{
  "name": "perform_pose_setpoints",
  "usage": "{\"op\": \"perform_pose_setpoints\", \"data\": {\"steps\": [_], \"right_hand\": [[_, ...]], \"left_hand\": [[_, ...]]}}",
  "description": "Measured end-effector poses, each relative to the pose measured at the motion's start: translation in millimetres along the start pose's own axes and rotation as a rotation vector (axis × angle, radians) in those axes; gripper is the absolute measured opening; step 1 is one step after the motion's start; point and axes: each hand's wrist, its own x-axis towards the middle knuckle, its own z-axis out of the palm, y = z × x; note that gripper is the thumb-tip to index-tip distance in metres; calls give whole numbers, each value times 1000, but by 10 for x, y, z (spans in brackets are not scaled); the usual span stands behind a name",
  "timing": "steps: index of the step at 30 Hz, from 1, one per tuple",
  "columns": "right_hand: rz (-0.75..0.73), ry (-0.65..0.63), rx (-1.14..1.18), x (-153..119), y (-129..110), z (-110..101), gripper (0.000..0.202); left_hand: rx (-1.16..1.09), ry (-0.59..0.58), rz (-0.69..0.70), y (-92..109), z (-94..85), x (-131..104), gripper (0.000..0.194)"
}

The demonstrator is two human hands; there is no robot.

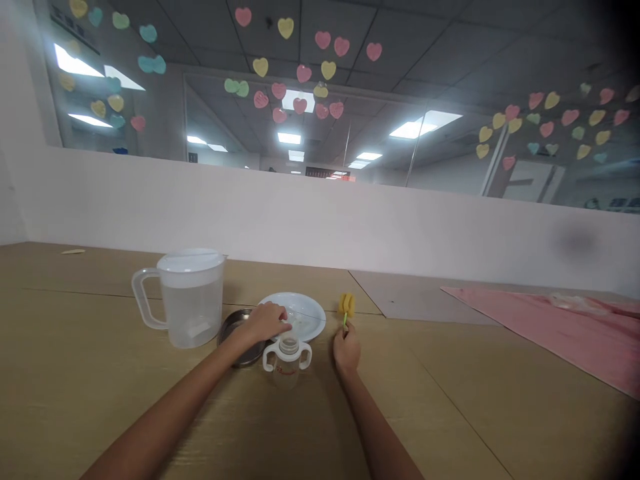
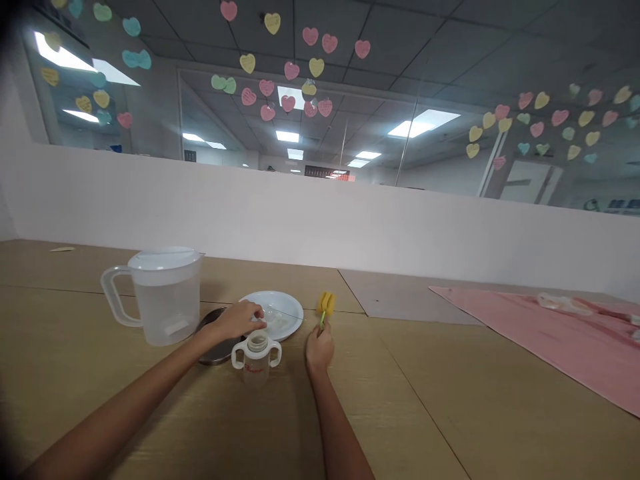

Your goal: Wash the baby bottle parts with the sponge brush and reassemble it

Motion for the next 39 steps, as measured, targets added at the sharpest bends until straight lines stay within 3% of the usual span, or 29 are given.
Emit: {"op": "perform_pose_setpoints", "data": {"steps": [5, 9, 15, 19, 24, 28, 31, 35, 39], "right_hand": [[-7, -20, 9, 14, 13, 26, 46], [-30, 9, 57, 10, 12, 53, 45], [5, 38, 111, -3, -11, 29, 45], [-65, 98, 168, -25, -92, -21, 46], [-320, 144, 165, -134, -309, -169, 47], [-650, 109, 74, -230, -400, -257, 43], [-810, 92, -27, -271, -413, -263, 42], [-923, 93, -128, -294, -432, -246, 40], [-968, 35, -140, -277, -422, -227, 39]], "left_hand": [[22, -15, -145, -35, 150, 165, 20], [-23, 32, -141, -90, 196, 210, 23], [-183, 214, -97, -156, 177, 279, 51], [-331, 360, -131, -157, 189, 326, 52], [-577, 440, -169, -105, 221, 343, 49], [-889, 478, -133, -38, 187, 329, 60], [-1121, 477, -122, 4, 154, 317, 70], [-1090, 444, -128, 9, 142, 322, 73], [-790, 479, -77, -20, 119, 318, 75]]}}
